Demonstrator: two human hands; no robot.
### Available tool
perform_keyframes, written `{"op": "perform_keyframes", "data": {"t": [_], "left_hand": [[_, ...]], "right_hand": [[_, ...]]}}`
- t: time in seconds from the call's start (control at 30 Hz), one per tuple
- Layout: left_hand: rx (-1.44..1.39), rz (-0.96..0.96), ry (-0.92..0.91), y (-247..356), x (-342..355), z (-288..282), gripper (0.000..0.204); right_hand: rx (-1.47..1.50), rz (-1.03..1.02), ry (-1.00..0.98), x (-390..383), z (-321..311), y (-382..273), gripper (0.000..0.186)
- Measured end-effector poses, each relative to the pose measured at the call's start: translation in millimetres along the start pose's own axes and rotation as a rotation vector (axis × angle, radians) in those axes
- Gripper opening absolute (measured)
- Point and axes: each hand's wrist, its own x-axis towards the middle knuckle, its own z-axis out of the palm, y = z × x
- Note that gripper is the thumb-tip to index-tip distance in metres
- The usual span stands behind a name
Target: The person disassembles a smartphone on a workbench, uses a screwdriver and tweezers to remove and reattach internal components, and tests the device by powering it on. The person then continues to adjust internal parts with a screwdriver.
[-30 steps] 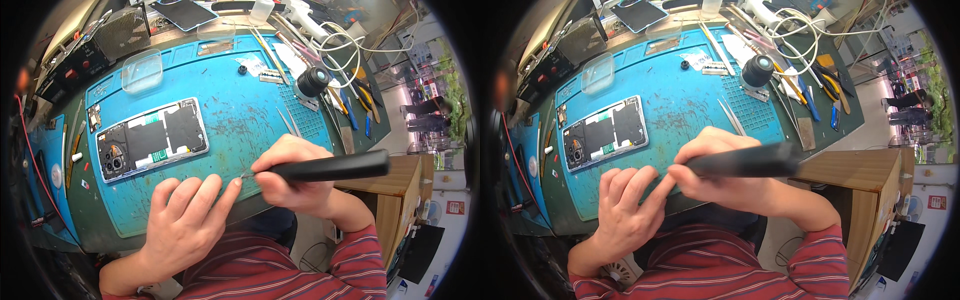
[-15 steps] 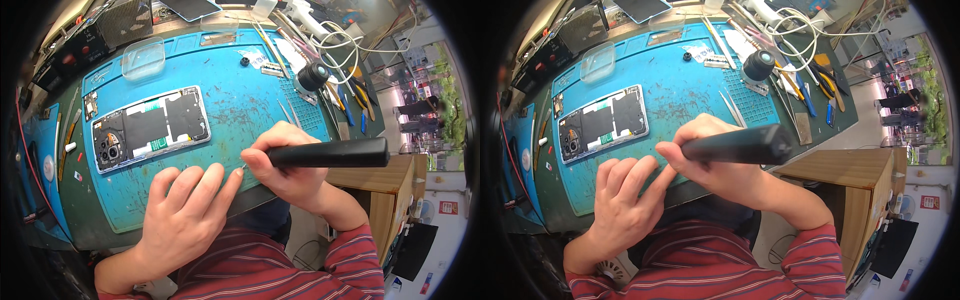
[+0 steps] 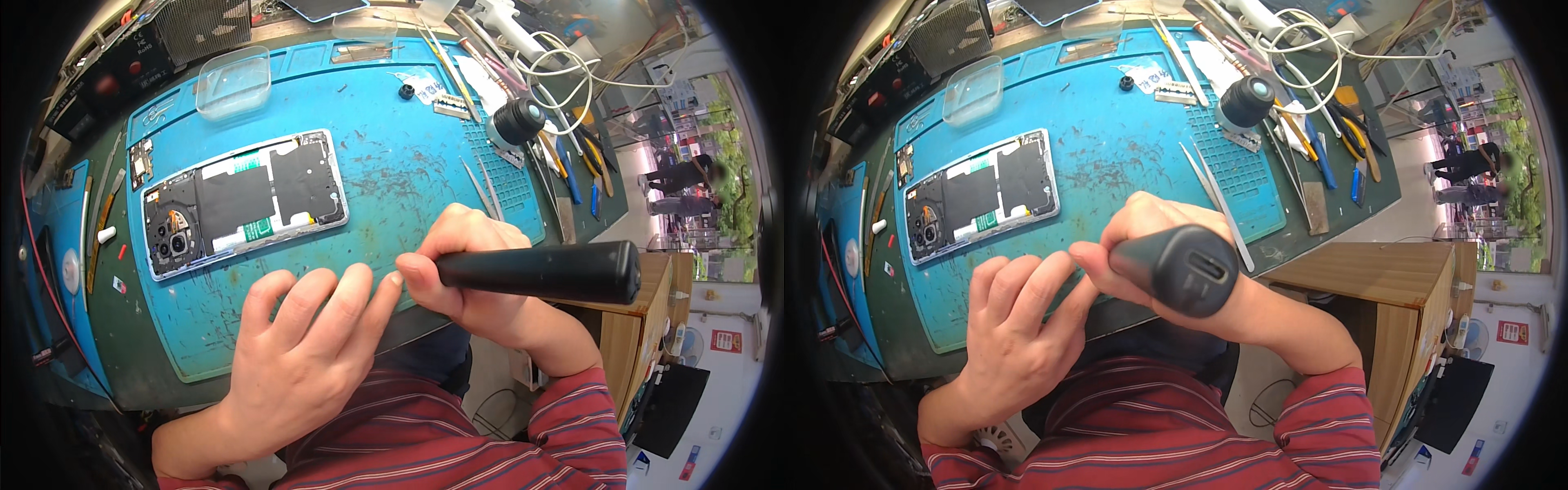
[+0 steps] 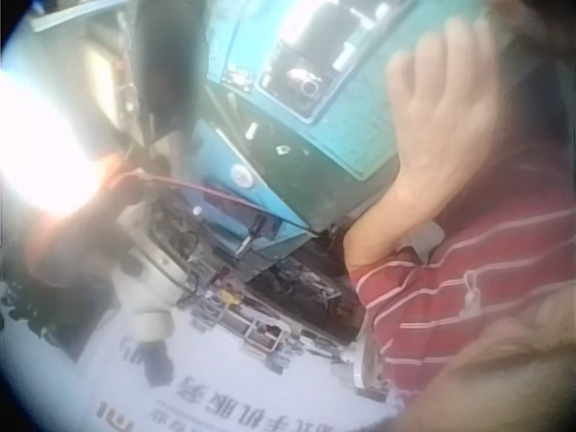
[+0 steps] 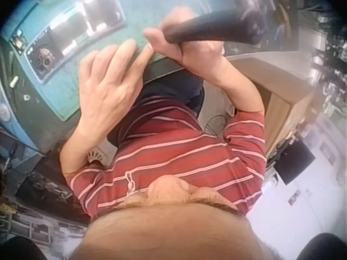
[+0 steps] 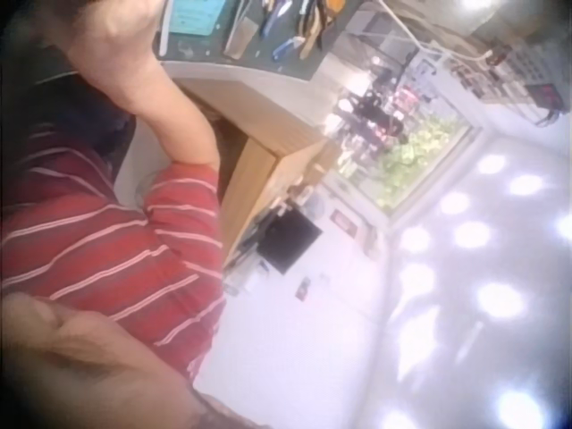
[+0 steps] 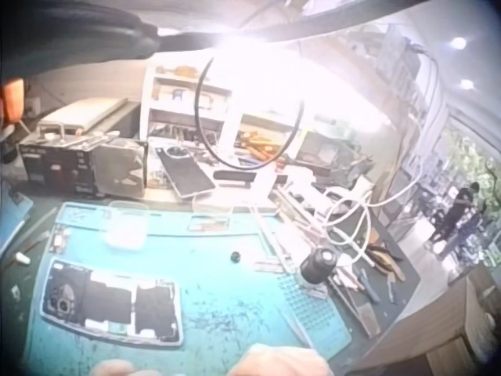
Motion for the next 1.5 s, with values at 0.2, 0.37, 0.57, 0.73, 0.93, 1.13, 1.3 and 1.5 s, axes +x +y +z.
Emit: {"op": "perform_keyframes", "data": {"t": [0.2, 0.37, 0.57, 0.73, 0.93, 1.13, 1.3, 1.5], "left_hand": [[0.001, 0.005, 0.001, -0.9, -1.1, 0.8, 0.045], [0.005, 0.010, 0.005, -1.1, -0.2, 1.3, 0.045], [0.005, 0.005, 0.002, -0.6, 0.5, 1.1, 0.045], [-0.003, 0.005, 0.003, -1.0, -0.9, 1.2, 0.044], [-0.046, -0.006, 0.042, 0.5, 0.4, 4.1, 0.043], [-0.049, -0.005, 0.074, 0.2, -0.6, 8.6, 0.044], [-0.067, -0.017, 0.025, 1.3, 1.4, -0.3, 0.044], [-0.053, -0.029, 0.031, 2.4, 1.6, 3.5, 0.044]], "right_hand": [[-0.050, -0.128, -0.080, 2.0, -4.7, 4.5, 0.027], [-0.037, -0.127, -0.065, 0.7, -4.5, 4.3, 0.027], [-0.022, -0.125, -0.033, -0.1, -1.5, 4.3, 0.027], [0.014, -0.103, -0.079, -0.2, -5.6, 0.1, 0.027], [0.034, -0.116, -0.138, 1.5, -11.4, 4.6, 0.026], [-0.230, -0.110, -0.202, -0.4, -12.9, -2.3, 0.028], [-0.040, -0.214, -0.056, 1.0, -1.1, 8.9, 0.024], [0.004, -0.279, 0.082, 0.7, 10.1, 14.0, 0.024]]}}
